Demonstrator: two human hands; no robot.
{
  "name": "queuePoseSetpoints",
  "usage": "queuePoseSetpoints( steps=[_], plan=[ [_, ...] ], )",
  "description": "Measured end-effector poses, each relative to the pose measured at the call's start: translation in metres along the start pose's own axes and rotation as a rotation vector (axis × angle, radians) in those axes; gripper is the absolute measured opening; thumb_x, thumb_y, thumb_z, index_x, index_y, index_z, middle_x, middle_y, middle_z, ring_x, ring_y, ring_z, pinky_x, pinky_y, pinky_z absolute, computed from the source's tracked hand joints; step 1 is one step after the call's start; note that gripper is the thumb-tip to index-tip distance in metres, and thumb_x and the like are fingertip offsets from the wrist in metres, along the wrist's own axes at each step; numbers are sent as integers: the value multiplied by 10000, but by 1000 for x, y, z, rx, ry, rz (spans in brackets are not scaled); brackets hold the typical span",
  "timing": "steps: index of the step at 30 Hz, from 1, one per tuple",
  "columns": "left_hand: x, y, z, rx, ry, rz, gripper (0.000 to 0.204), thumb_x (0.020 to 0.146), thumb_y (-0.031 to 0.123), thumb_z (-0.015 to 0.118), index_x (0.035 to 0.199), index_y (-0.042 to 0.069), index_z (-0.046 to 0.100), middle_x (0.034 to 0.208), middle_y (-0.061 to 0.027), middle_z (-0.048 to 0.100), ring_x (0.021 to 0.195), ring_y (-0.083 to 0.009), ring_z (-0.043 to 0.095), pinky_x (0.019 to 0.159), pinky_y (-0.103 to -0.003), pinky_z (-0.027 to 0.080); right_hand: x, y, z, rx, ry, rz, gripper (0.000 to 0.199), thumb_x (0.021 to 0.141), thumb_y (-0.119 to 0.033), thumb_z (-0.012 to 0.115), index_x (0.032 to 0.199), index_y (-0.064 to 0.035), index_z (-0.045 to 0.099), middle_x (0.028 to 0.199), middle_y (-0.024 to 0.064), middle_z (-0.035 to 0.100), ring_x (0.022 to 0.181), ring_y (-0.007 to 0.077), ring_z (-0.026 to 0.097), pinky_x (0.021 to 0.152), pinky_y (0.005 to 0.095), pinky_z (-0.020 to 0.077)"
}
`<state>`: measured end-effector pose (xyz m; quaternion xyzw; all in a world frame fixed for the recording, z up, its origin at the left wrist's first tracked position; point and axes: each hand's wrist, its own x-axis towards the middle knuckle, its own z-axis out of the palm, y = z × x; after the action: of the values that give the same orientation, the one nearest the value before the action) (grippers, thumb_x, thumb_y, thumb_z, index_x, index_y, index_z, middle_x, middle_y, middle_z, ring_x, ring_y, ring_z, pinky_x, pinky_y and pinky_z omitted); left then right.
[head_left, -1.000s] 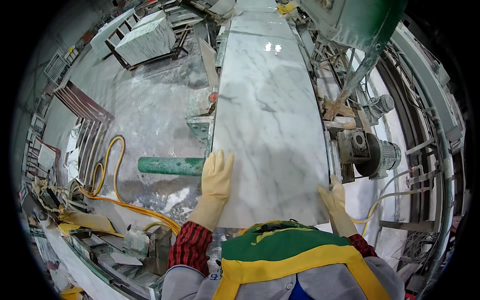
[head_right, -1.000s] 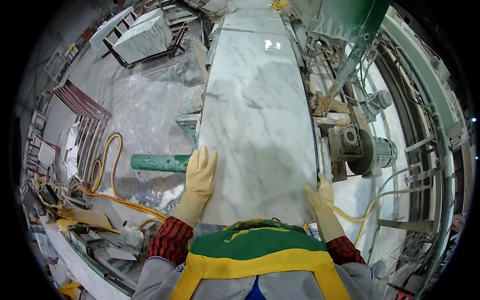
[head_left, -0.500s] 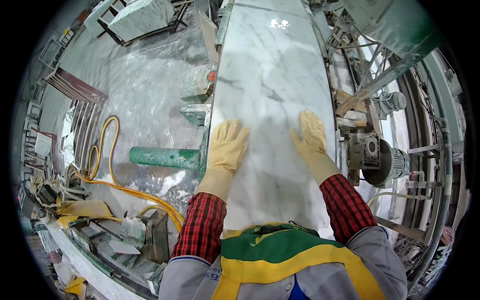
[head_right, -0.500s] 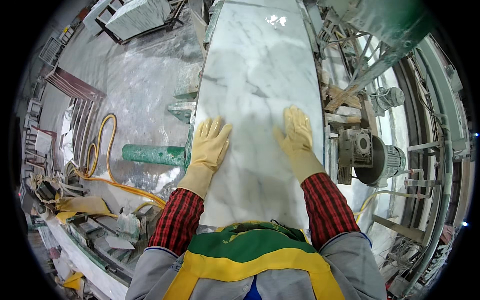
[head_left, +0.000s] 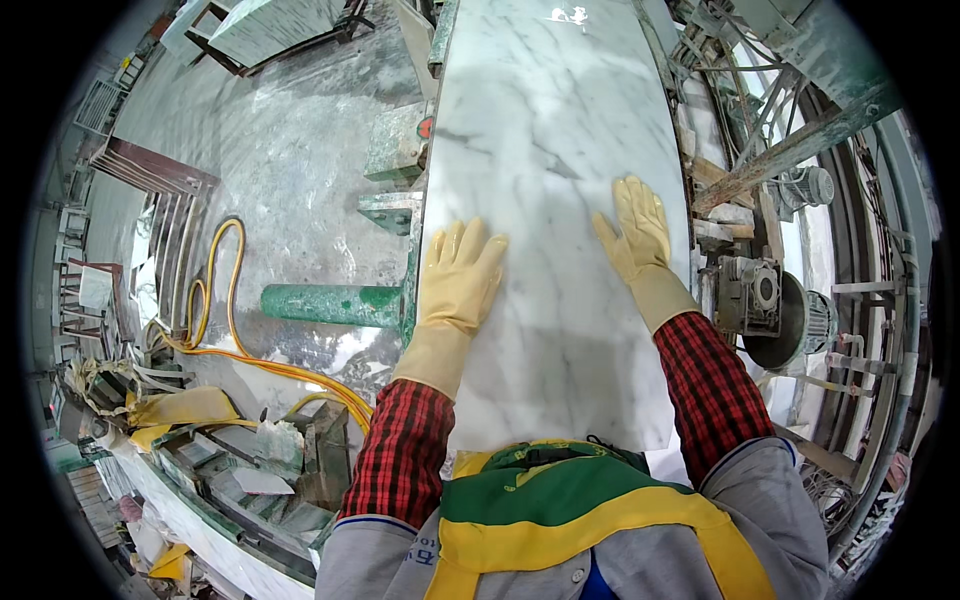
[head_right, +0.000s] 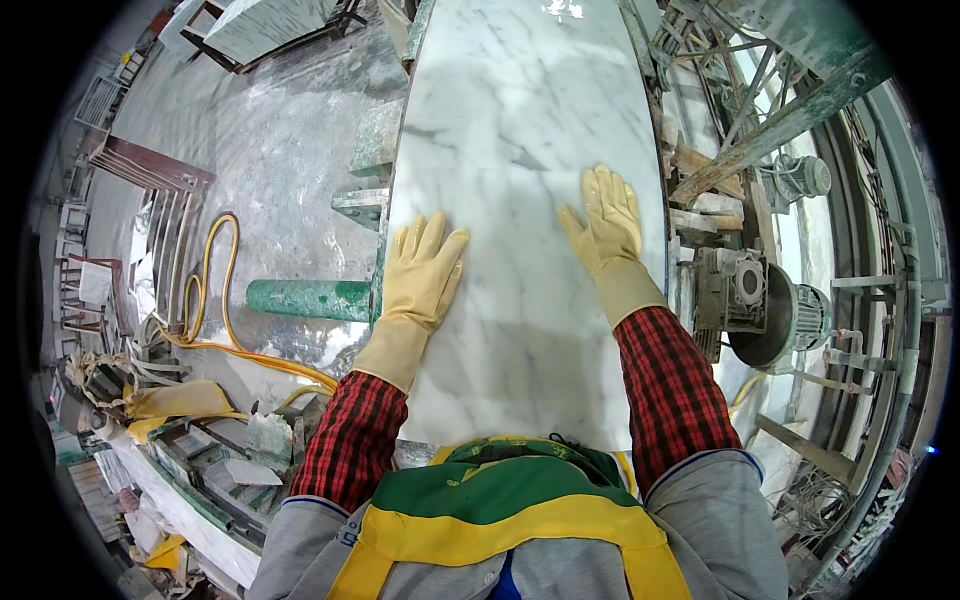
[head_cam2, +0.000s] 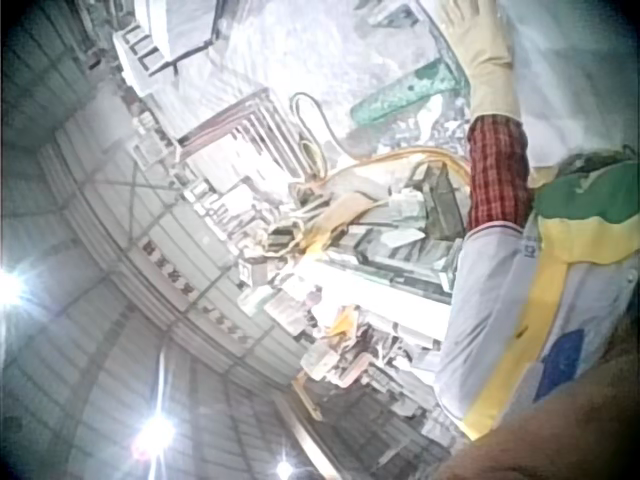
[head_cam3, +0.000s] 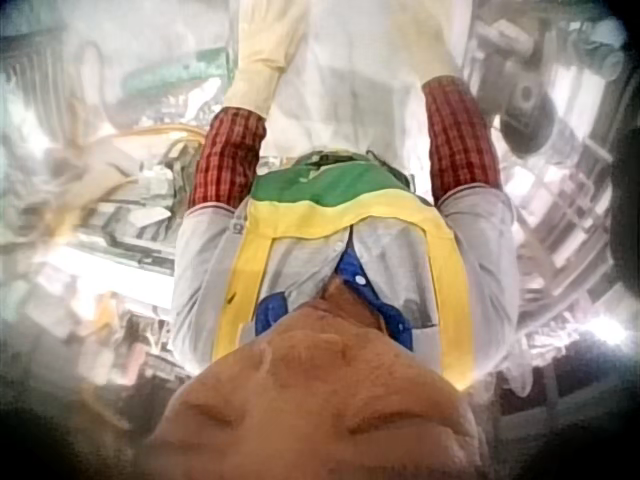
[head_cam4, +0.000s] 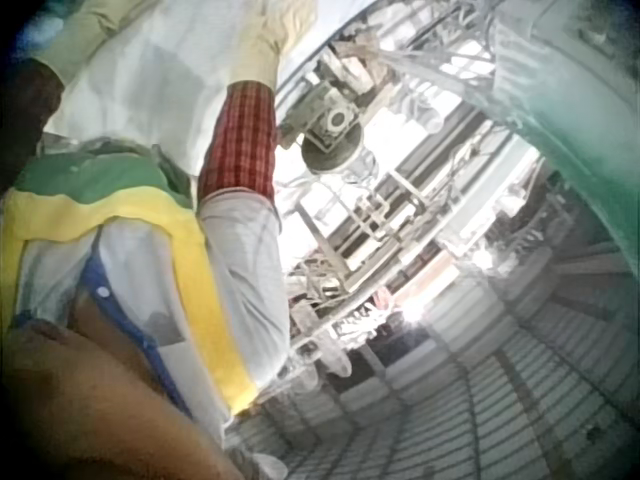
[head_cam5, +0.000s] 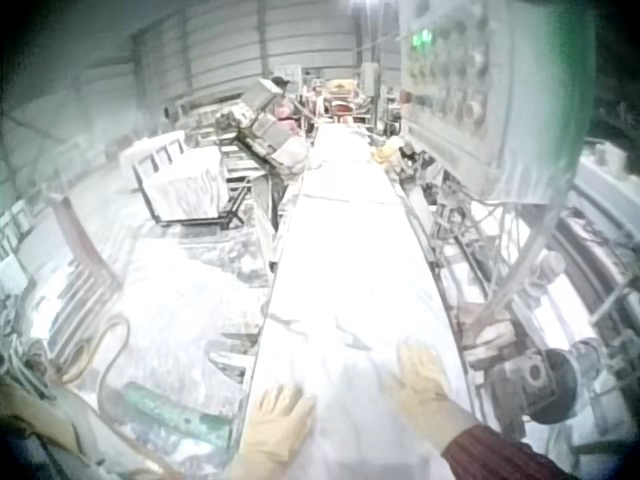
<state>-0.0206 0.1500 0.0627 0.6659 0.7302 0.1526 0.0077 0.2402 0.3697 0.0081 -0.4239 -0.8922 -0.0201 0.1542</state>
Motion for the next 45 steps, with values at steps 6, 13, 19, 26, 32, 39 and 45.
queuePoseSetpoints(
  steps=[6, 13, 19, 26, 32, 39, 45],
  plan=[
    [2, -2, 4, 20, -10, -13, 480, 1014, 246, 714, 1487, 213, 641, 1641, -186, 544, 1532, -455, 492, 1315, -586, 336, 6, -2, -3, 28, 27, -8, 739, 1057, -453, 703, 1636, -33, 515, 1686, 234, 506, 1577, 400, 447, 1338, 529, 302],
    [5, -4, 7, 33, -8, -9, 486, 1036, 251, 686, 1518, 214, 635, 1641, -194, 545, 1533, -463, 487, 1316, -584, 338, 12, -4, -10, 35, 11, -3, 727, 1050, -454, 708, 1621, -39, 530, 1675, 223, 519, 1562, 399, 463, 1325, 531, 326],
    [9, -4, 5, 40, -10, -10, 493, 1032, 250, 691, 1520, 206, 636, 1630, -196, 547, 1526, -465, 489, 1317, -588, 336, 16, -3, -8, 17, 22, -2, 730, 1056, -463, 701, 1627, -43, 526, 1678, 221, 518, 1559, 402, 469, 1331, 533, 320],
    [15, -6, 7, 41, 0, -5, 494, 1031, 246, 693, 1519, 198, 635, 1616, -203, 550, 1508, -468, 494, 1305, -602, 341, 21, -3, -9, 32, 12, 4, 727, 1062, -475, 695, 1625, -40, 543, 1700, 225, 507, 1574, 404, 457, 1336, 534, 313],
    [19, -6, 4, 35, -10, -10, 488, 1032, 245, 692, 1514, 197, 637, 1613, -200, 552, 1506, -467, 493, 1301, -610, 342, 23, 0, -4, 34, 75, -19, 704, 1059, -455, 707, 1600, -30, 561, 1666, 237, 533, 1543, 414, 486, 1314, 540, 341],
    [23, -9, 6, 44, 20, 12, 482, 1025, 254, 694, 1502, 196, 643, 1601, -190, 564, 1497, -438, 501, 1298, -606, 345, 30, 2, -4, 40, 6, -3, 757, 1055, -501, 674, 1628, -27, 533, 1702, 214, 509, 1585, 368, 439, 1347, 521, 283],
    [30, -8, 3, 47, 7, 16, 476, 1020, 255, 700, 1490, 200, 648, 1581, -168, 582, 1495, -407, 503, 1294, -593, 348, 34, 4, -4, 26, -22, 7, 759, 1064, -518, 651, 1631, -27, 531, 1712, 218, 503, 1596, 365, 429, 1350, 516, 277]
  ],
)
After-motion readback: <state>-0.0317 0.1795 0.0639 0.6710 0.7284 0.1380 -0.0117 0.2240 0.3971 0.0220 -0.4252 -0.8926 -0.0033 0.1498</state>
